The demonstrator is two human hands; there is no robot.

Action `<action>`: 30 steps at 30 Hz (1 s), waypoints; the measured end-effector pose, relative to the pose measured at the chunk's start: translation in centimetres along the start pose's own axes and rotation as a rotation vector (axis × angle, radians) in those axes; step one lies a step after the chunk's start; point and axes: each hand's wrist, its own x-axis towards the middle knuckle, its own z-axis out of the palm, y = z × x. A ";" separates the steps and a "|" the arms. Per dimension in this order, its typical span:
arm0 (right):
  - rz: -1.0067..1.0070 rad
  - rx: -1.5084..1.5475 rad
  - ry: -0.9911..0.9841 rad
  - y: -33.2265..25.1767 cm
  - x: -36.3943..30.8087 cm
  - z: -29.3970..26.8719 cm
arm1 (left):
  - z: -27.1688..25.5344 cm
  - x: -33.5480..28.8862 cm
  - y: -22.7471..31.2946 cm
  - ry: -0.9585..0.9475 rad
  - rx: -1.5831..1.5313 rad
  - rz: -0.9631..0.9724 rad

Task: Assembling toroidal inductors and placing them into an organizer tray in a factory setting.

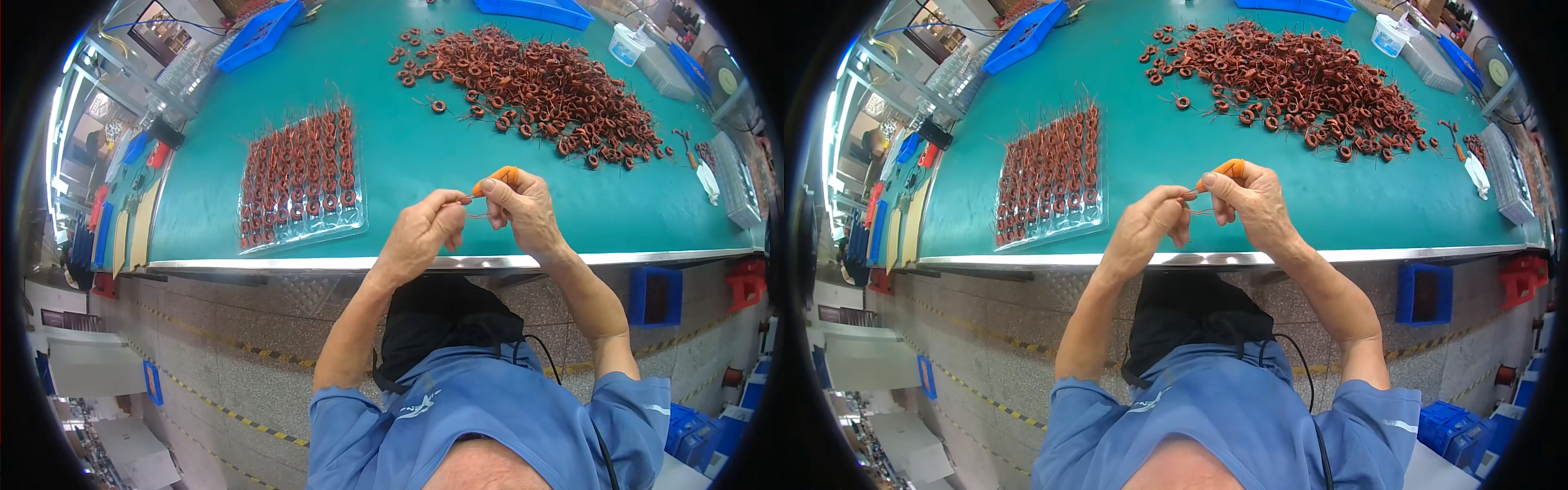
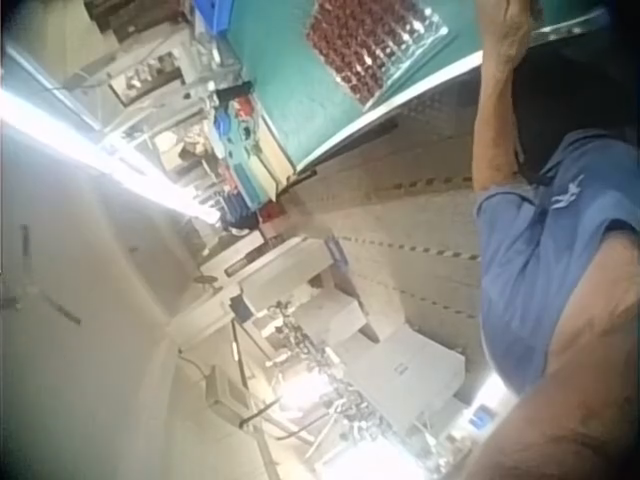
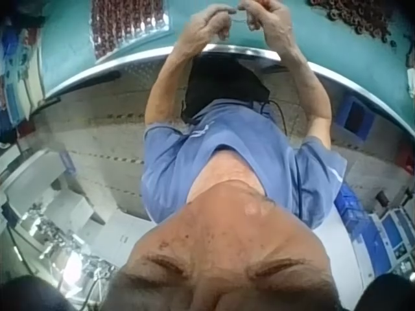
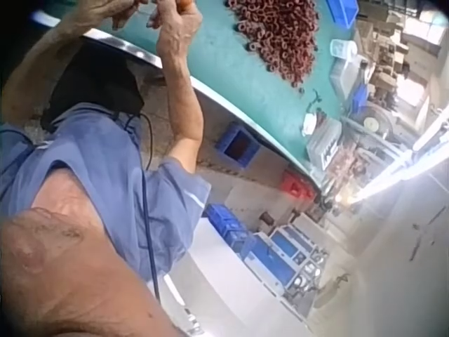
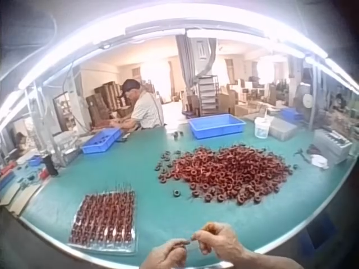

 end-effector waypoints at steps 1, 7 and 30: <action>0.041 0.047 0.020 0.0 0.0 0.0 | 0.2 -0.2 0.2 -0.003 -0.001 0.001; -0.009 -0.004 0.086 -1.9 -1.0 1.7 | 0.4 -0.8 0.7 0.036 0.075 0.049; -0.093 -0.074 0.049 -1.5 -2.4 3.6 | 0.8 -1.0 1.6 0.278 0.379 0.388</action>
